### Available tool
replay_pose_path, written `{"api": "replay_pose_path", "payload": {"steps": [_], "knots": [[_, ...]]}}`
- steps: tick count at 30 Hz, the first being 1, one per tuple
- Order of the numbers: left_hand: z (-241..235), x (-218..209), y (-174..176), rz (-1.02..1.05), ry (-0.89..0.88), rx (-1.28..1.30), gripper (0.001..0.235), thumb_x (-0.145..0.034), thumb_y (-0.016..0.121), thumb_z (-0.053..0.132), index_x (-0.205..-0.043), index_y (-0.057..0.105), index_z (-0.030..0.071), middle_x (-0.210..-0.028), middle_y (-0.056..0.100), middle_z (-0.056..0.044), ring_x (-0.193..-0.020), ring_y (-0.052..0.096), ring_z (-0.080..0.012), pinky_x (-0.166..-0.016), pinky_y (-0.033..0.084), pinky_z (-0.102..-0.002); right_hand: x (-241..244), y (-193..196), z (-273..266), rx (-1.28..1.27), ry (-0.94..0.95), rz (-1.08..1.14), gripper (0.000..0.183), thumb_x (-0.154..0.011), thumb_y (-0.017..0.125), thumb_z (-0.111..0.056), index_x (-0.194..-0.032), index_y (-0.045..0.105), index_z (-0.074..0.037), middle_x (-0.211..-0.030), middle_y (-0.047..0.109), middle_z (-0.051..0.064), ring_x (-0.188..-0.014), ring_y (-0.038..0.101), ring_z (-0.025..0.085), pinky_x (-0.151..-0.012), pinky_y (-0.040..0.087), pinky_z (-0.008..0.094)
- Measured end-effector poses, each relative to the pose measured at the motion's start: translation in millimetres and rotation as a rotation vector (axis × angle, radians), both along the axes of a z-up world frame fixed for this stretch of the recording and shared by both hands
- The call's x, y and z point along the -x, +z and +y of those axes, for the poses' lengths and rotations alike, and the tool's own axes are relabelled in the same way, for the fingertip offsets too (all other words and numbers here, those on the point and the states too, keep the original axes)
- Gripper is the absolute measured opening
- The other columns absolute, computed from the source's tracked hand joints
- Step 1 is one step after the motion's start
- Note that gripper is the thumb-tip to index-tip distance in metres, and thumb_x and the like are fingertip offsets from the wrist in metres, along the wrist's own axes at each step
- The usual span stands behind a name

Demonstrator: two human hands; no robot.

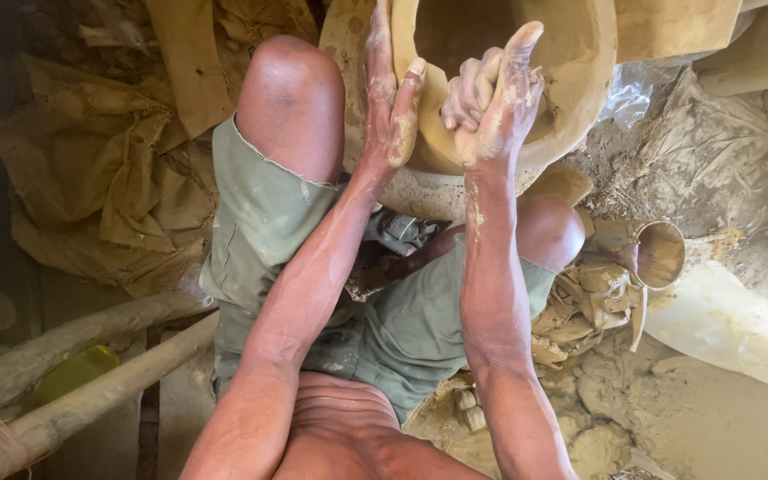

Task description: The person shapes and smooths the interior and exterior of a clay pot using their hands and various wooden tools while it sits on a manually operated pottery wheel.

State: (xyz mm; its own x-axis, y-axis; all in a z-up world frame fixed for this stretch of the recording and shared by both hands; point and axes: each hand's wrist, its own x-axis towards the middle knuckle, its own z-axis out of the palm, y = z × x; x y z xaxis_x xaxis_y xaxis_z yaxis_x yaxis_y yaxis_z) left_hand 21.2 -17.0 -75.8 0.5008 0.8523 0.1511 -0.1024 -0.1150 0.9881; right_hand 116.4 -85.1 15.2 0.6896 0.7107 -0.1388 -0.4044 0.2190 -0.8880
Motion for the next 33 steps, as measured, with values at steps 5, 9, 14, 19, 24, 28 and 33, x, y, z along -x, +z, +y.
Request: {"api": "replay_pose_path", "payload": {"steps": [5,9,14,19,24,28,33], "knots": [[8,-4,-7,-0.032,-0.025,0.029,0.071,-0.113,0.053,0.028,-0.171,0.016,0.008,-0.173,0.02,-0.016,-0.163,0.02,-0.0292,-0.136,0.016,-0.041,-7,-1,-10,0.026,-0.008,-0.087,0.065,-0.104,0.058,-0.06,-0.063,0.033,-0.016,-0.053,0.028,0.001,-0.04,0.027,0.013,-0.037,0.025,0.031],[16,-7,-18,0.018,-0.044,0.039,0.071,-0.112,0.055,0.03,-0.169,0.02,0.006,-0.174,0.025,-0.018,-0.164,0.021,-0.0302,-0.14,0.016,-0.043,-18,-1,-28,0.055,0.005,-0.17,0.066,-0.103,0.055,-0.064,-0.062,0.035,-0.016,-0.052,0.029,-0.001,-0.038,0.028,0.012,-0.034,0.03,0.032],[38,-21,-37,0.045,-0.095,0.084,0.071,-0.107,0.058,0.036,-0.166,0.03,0.006,-0.173,0.034,-0.019,-0.164,0.031,-0.0317,-0.138,0.022,-0.043,-39,3,-52,-0.105,-0.131,-0.157,0.062,-0.105,0.05,-0.06,-0.066,0.039,-0.014,-0.055,0.03,0.0,-0.039,0.031,0.014,-0.032,0.034,0.033],[56,-31,-32,0.076,-0.142,0.275,0.079,-0.101,0.055,0.048,-0.165,0.028,0.01,-0.169,0.033,-0.019,-0.157,0.035,-0.0323,-0.129,0.03,-0.046,-55,8,-68,-0.309,-0.202,-0.074,0.06,-0.104,0.039,-0.063,-0.072,0.041,-0.012,-0.053,0.034,0.002,-0.041,0.034,0.017,-0.041,0.039,0.036],[16,-14,5,-0.235,0.063,0.223,0.082,-0.111,0.043,0.054,-0.169,0.009,0.006,-0.179,0.006,-0.019,-0.167,0.01,-0.0331,-0.139,0.012,-0.048,-57,8,-65,-0.37,-0.195,0.072,0.063,-0.1,0.04,-0.064,-0.07,0.046,-0.009,-0.06,0.039,0.005,-0.047,0.044,0.021,-0.053,0.046,0.037],[-46,-2,15,0.007,0.044,0.049,0.081,-0.111,0.029,0.053,-0.171,0.003,0.005,-0.179,0.006,-0.017,-0.167,0.007,-0.0304,-0.138,0.006,-0.044,-59,0,-60,-0.33,-0.15,0.053,0.063,-0.1,0.043,-0.065,-0.072,0.049,-0.009,-0.059,0.042,0.005,-0.052,0.047,0.02,-0.06,0.049,0.038],[-49,-13,18,0.004,0.112,0.003,0.073,-0.117,0.035,0.045,-0.17,0.003,0.006,-0.18,0.004,-0.016,-0.17,0.003,-0.0297,-0.14,0.005,-0.042,-52,-1,-32,-0.275,-0.041,-0.048,0.062,-0.106,0.046,-0.061,-0.074,0.048,-0.008,-0.061,0.044,0.004,-0.055,0.046,0.018,-0.063,0.05,0.037]]}}
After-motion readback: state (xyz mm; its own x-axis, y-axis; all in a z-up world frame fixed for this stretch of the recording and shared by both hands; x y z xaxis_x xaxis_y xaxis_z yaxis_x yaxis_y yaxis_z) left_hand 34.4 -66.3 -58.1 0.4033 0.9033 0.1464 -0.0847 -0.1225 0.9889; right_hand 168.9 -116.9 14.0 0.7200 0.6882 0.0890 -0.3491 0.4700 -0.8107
